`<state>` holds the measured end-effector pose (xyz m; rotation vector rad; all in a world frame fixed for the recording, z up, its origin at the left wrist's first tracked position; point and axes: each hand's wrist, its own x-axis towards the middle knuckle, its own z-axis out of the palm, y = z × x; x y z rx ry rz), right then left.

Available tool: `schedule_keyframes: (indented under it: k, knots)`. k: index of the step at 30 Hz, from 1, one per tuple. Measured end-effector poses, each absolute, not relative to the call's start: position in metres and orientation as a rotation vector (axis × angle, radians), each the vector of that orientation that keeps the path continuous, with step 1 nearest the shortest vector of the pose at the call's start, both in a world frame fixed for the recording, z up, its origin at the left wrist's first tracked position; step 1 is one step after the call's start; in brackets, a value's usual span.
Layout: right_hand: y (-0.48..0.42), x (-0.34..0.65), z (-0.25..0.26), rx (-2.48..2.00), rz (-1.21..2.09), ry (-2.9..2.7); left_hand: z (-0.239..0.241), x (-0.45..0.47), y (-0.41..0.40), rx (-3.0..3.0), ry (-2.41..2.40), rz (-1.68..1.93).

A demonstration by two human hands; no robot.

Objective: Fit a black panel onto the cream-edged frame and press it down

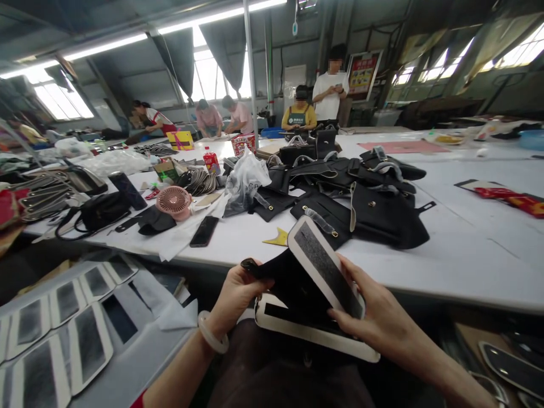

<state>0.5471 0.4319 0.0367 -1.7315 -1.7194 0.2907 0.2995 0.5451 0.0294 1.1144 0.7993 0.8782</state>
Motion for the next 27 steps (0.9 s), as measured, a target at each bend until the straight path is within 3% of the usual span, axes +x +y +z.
schedule_keyframes:
  k: [21, 27]
  knots:
    - [0.437, 0.556, 0.027, -1.898, 0.327, -1.629, 0.030, 0.315, 0.549, 1.297, 0.756, 0.842]
    - [0.425, 0.560, 0.008, -1.977, 0.053, -1.800, 0.000, 0.309, 0.552, 1.406, 0.801, 0.732]
